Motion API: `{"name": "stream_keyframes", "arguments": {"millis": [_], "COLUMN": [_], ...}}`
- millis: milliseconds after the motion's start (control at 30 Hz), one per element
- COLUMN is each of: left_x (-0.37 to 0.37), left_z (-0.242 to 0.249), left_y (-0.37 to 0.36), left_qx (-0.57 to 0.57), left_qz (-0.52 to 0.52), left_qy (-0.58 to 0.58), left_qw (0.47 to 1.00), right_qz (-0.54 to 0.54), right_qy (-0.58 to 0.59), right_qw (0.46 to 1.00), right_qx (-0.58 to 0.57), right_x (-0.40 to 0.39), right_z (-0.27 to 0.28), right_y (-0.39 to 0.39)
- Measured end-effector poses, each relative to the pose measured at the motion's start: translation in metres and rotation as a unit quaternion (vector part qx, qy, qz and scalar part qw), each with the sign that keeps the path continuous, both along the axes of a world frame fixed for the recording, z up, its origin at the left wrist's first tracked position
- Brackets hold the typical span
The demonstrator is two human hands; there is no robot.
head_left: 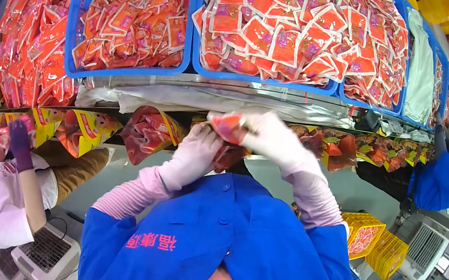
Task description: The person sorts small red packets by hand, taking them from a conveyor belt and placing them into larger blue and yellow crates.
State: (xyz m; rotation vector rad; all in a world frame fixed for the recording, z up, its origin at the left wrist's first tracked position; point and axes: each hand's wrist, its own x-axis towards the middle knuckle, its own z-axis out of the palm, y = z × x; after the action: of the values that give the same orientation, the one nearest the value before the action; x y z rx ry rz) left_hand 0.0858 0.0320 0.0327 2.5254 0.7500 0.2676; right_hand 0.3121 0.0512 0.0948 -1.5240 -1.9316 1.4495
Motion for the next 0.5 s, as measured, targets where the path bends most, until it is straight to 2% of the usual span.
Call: {"name": "stream_keyframes", "arguments": {"millis": [33, 67, 100, 167, 200, 233, 267, 300, 400, 433, 500], "left_x": [-0.007, -0.018, -0.029, -0.044, -0.045, -0.041, -0.036, -0.031, -0.034, -0.040, -0.058], "left_z": [0.001, -0.002, -0.006, -0.012, -0.011, -0.011, -0.010, -0.010, -0.035, -0.027, -0.001], "left_y": [0.000, 0.003, 0.006, 0.010, 0.010, 0.011, 0.011, 0.012, -0.001, 0.003, 0.028], "left_qx": [0.051, 0.080, 0.078, 0.145, 0.145, 0.119, 0.093, 0.122, 0.115, 0.086, 0.076], "left_qz": [0.019, -0.024, -0.021, -0.087, -0.085, -0.072, -0.058, -0.055, -0.093, -0.071, -0.074], "left_qy": [0.035, 0.069, 0.073, 0.144, 0.146, 0.072, -0.003, -0.048, 0.006, -0.030, -0.013], "left_qw": [0.998, 0.994, 0.994, 0.975, 0.975, 0.988, 0.994, 0.990, 0.989, 0.993, 0.994], "right_qz": [0.082, 0.122, 0.185, 0.226, 0.228, 0.241, 0.253, 0.255, 0.287, 0.298, 0.323], "right_qy": [-0.110, -0.138, -0.224, -0.293, -0.291, -0.286, -0.280, -0.281, -0.258, -0.249, -0.231], "right_qw": [0.990, 0.982, 0.956, 0.926, 0.926, 0.918, 0.906, 0.906, 0.906, 0.905, 0.903], "right_qx": [0.018, 0.036, 0.021, -0.071, -0.069, -0.130, -0.190, -0.186, -0.174, -0.170, -0.166], "right_x": [-0.012, -0.020, -0.033, -0.066, -0.084, -0.100, -0.109, -0.114, -0.122, -0.124, -0.125], "right_z": [-0.002, -0.029, -0.040, -0.048, -0.082, -0.141, -0.173, -0.173, -0.162, -0.153, -0.130], "right_y": [-0.002, -0.008, -0.011, -0.007, -0.004, 0.001, 0.006, 0.009, 0.020, 0.023, 0.028]}}
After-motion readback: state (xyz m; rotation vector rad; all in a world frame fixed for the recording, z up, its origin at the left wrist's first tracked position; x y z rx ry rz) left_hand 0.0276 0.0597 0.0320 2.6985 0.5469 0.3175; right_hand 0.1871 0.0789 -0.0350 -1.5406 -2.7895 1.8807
